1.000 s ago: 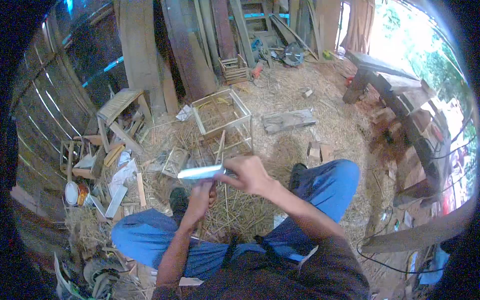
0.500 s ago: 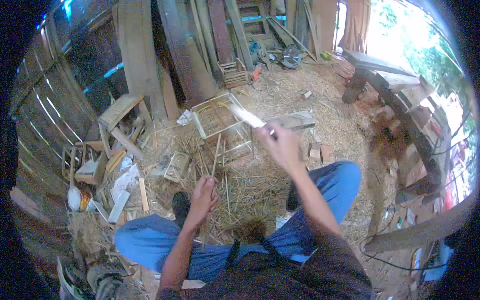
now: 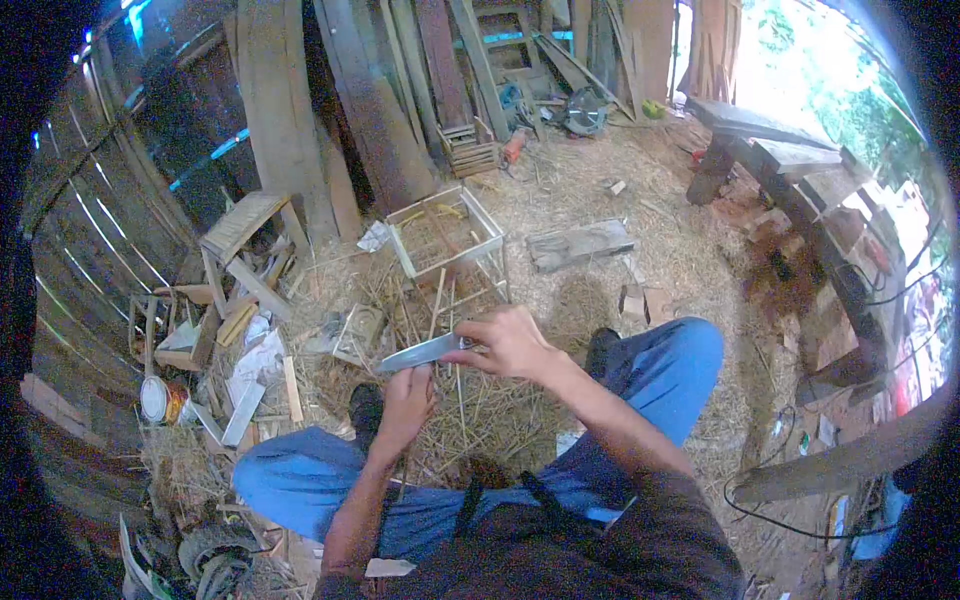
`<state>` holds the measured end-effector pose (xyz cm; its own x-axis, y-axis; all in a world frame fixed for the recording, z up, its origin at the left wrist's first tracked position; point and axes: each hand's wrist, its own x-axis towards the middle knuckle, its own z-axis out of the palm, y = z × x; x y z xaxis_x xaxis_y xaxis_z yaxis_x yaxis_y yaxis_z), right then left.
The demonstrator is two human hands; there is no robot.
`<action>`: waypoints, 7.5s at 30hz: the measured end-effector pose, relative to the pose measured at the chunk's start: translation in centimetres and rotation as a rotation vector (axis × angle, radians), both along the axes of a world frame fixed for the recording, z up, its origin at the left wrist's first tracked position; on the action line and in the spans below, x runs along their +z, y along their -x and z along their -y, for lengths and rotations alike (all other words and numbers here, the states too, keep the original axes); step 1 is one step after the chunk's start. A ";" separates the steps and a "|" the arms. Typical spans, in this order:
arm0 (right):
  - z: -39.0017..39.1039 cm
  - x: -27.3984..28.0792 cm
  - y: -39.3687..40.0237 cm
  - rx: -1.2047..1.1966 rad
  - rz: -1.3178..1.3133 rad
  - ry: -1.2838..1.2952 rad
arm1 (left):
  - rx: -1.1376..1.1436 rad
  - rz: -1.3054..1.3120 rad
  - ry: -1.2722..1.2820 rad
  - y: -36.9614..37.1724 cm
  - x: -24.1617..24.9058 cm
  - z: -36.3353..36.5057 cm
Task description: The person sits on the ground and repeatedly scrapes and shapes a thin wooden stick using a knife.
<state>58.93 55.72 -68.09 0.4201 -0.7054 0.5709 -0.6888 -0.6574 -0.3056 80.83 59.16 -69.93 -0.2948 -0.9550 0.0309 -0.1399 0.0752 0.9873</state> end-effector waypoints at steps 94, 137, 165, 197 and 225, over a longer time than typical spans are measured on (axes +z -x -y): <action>0.1 -0.8 -0.7 -0.009 -0.131 0.080 | -0.006 -0.485 -0.394 0.2 0.3 -0.3; -1.2 1.7 -0.4 -0.146 -0.026 -0.098 | 0.051 -0.582 -0.513 -0.2 0.8 0.1; -1.3 2.2 -0.8 -0.065 0.068 -0.095 | -0.074 -0.487 -0.424 0.6 3.1 1.0; -0.5 1.1 0.0 -0.056 0.978 -0.490 | -0.093 0.137 0.202 -0.7 1.5 1.1; -3.9 -3.1 -4.4 0.238 1.238 -1.292 | 0.040 -0.298 0.158 -0.4 0.0 2.9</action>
